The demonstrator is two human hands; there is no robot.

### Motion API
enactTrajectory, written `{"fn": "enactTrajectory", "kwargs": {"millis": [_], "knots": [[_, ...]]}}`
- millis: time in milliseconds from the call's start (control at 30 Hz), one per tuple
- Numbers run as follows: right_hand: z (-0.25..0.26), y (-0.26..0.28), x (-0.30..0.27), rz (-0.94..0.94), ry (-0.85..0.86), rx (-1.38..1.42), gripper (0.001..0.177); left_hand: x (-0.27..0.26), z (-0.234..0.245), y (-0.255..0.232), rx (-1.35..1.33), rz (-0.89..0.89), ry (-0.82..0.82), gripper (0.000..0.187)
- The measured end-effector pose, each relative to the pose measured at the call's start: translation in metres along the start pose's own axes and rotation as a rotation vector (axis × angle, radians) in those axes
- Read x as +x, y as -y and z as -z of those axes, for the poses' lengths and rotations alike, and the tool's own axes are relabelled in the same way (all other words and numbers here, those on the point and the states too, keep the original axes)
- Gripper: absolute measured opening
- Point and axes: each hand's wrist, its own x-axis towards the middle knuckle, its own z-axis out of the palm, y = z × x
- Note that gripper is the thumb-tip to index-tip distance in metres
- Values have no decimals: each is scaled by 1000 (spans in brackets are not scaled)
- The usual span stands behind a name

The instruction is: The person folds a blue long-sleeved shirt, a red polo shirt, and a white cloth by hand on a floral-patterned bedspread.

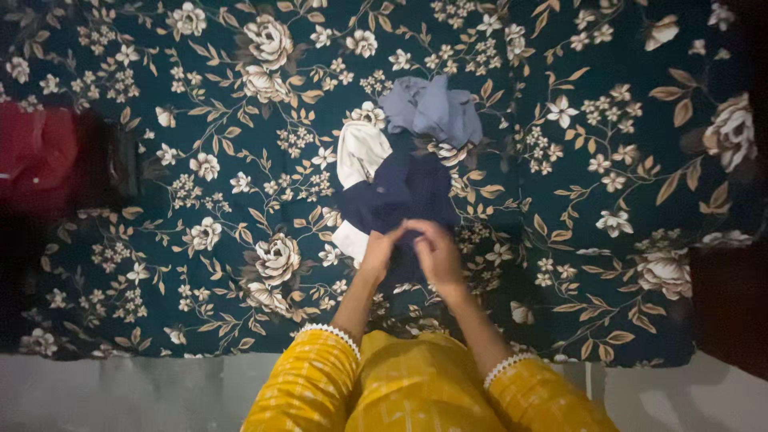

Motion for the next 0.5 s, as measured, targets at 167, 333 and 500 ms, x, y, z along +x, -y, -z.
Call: {"fn": "enactTrajectory", "kwargs": {"millis": [167, 333, 500], "knots": [[57, 3, 22, -176, -189, -142, 48, -17, -17, -77, -595, 267, -58, 49], [67, 12, 28, -8, -22, 20, 69, -35, -34, -134, -683, 264, -16, 75], [39, -13, 40, 77, 26, 114, 56, -41, -37, -130, -623, 199, 210, 89]]}}
